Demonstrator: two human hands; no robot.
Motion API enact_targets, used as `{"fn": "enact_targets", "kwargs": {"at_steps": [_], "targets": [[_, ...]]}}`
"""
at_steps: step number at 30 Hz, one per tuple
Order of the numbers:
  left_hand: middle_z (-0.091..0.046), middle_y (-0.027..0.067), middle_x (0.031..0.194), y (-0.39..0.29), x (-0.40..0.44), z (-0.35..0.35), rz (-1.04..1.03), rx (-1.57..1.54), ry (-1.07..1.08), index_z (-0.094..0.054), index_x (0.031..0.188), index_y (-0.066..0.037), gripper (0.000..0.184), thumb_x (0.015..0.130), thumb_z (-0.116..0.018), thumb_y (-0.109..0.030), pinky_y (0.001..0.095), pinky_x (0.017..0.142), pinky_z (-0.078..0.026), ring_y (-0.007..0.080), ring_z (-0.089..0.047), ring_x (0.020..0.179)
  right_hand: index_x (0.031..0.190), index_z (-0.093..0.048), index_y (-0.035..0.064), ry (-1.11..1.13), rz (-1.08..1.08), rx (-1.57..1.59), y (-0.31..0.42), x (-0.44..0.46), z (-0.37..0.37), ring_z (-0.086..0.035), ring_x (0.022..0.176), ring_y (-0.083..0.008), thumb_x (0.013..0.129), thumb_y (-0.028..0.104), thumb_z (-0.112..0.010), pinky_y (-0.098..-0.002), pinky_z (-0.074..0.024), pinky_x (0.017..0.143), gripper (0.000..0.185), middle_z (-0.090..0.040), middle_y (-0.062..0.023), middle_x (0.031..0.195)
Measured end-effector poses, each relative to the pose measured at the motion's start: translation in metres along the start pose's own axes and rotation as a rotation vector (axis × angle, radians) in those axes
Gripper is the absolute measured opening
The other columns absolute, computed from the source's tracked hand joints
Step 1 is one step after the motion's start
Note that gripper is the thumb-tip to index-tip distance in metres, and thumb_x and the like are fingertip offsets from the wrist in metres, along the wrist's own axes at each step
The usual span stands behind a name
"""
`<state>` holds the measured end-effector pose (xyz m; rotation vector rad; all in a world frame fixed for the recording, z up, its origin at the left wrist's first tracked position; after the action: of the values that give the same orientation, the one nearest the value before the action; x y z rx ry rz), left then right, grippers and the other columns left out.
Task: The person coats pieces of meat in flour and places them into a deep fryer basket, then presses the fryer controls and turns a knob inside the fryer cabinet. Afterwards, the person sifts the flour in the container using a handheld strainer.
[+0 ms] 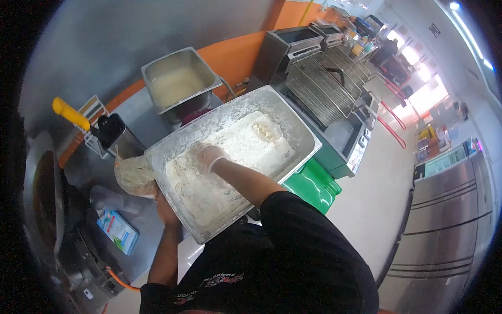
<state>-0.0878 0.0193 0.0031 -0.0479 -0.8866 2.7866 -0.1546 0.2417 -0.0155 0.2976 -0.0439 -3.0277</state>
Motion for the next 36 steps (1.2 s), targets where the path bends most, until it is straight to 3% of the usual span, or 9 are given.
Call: {"fn": "enact_targets", "kwargs": {"at_steps": [8,10,11,13,15,18,24,28,36], "targets": [[-0.058,0.0205,0.116,-0.007,-0.003,-0.009,0.015,-0.496,-0.143,-0.054,0.12,-0.002,0.049,0.082,-0.059,-0.032,0.0442,0.09,-0.044,0.0372,-0.053,0.11,0.109,-0.061,0.004,-0.151,-0.079,0.287,-0.042,0.004,-0.007,-0.06,0.102,-0.0317,0.084,0.026,-0.051,-0.0399,-0.0478,0.088,0.034,-0.064,-0.0165,0.107],[-0.061,0.0181,0.102,-0.008,-0.006,-0.005,0.105,-0.299,-0.11,-0.058,0.108,-0.004,0.038,0.081,-0.06,-0.031,0.046,0.083,-0.045,0.0375,-0.057,0.099,0.102,-0.064,0.0037,-0.38,0.267,1.057,-0.052,0.003,0.006,-0.063,0.086,-0.0191,0.082,0.025,-0.062,-0.0295,-0.0488,0.079,0.029,-0.067,-0.0107,0.096],[-0.06,0.0181,0.103,-0.018,-0.007,0.005,0.011,-0.19,-0.133,-0.058,0.11,-0.003,0.038,0.081,-0.059,-0.029,0.0453,0.082,-0.046,0.0372,-0.058,0.096,0.102,-0.064,0.0051,-0.316,0.284,0.627,-0.041,0.001,0.024,-0.061,0.081,-0.0152,0.085,0.021,-0.062,-0.0281,-0.0488,0.073,0.024,-0.067,-0.0077,0.089],[-0.054,0.018,0.116,-0.002,-0.008,0.0,0.022,-0.176,-0.107,-0.055,0.115,-0.002,0.043,0.079,-0.06,-0.025,0.0435,0.085,-0.046,0.0354,-0.055,0.104,0.105,-0.064,0.0073,-0.283,0.167,1.15,-0.052,-0.027,0.047,-0.062,0.076,-0.0163,0.089,0.026,-0.059,-0.0298,-0.0494,0.068,0.025,-0.066,-0.0059,0.085],[-0.052,0.0178,0.119,-0.003,-0.007,0.001,-0.009,0.0,-0.097,-0.053,0.116,-0.003,0.044,0.078,-0.059,-0.024,0.0431,0.088,-0.045,0.035,-0.052,0.109,0.106,-0.063,0.0087,0.232,-0.35,1.827,-0.048,-0.056,0.043,-0.061,0.072,-0.016,0.092,0.031,-0.054,-0.0329,-0.0502,0.063,0.028,-0.066,-0.0051,0.085],[-0.051,0.0182,0.12,-0.006,-0.01,0.0,-0.126,0.092,-0.139,-0.053,0.116,-0.003,0.043,0.079,-0.059,-0.024,0.0428,0.09,-0.044,0.0356,-0.05,0.111,0.109,-0.062,0.0085,0.198,-0.407,2.035,-0.061,-0.069,0.045,-0.061,0.07,-0.015,0.093,0.033,-0.05,-0.0337,-0.0513,0.06,0.031,-0.066,-0.0051,0.087],[-0.053,0.0182,0.116,-0.007,-0.015,0.007,-0.035,-0.056,-0.156,-0.054,0.112,-0.002,0.038,0.081,-0.057,-0.024,0.0433,0.088,-0.044,0.0366,-0.051,0.108,0.12,-0.056,0.01,0.656,-0.009,2.542,-0.042,-0.076,0.046,-0.064,0.078,-0.0165,0.096,0.03,-0.044,-0.0343,-0.0536,0.066,0.034,-0.066,-0.007,0.103],[-0.059,0.0181,0.11,-0.013,-0.011,0.003,0.093,-0.368,-0.083,-0.057,0.115,-0.005,0.038,0.086,-0.054,-0.029,0.0431,0.085,-0.045,0.0371,-0.056,0.101,0.122,-0.055,0.0064,0.22,-0.39,2.163,-0.083,-0.078,-0.001,-0.064,0.092,-0.0203,0.095,0.029,-0.043,-0.0362,-0.0529,0.077,0.037,-0.065,-0.0075,0.108],[-0.059,0.0175,0.116,0.056,-0.009,-0.048,0.078,-0.826,-0.175,-0.053,0.121,-0.004,0.041,0.091,-0.047,-0.032,0.0385,0.085,-0.044,0.032,-0.056,0.106,0.117,-0.054,-0.0004,0.34,0.461,2.617,-0.045,-0.135,0.101,-0.065,0.084,-0.0229,0.096,0.02,-0.039,-0.0363,-0.0546,0.069,0.033,-0.064,-0.0124,0.101]]}}
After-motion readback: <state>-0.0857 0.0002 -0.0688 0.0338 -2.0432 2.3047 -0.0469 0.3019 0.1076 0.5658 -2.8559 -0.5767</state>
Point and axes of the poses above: each hand's wrist, its own x-axis towards the middle knuckle, its own z-axis out of the back of the hand, y = z × x, the point moved 9 cm from there along x, towards the middle knuckle
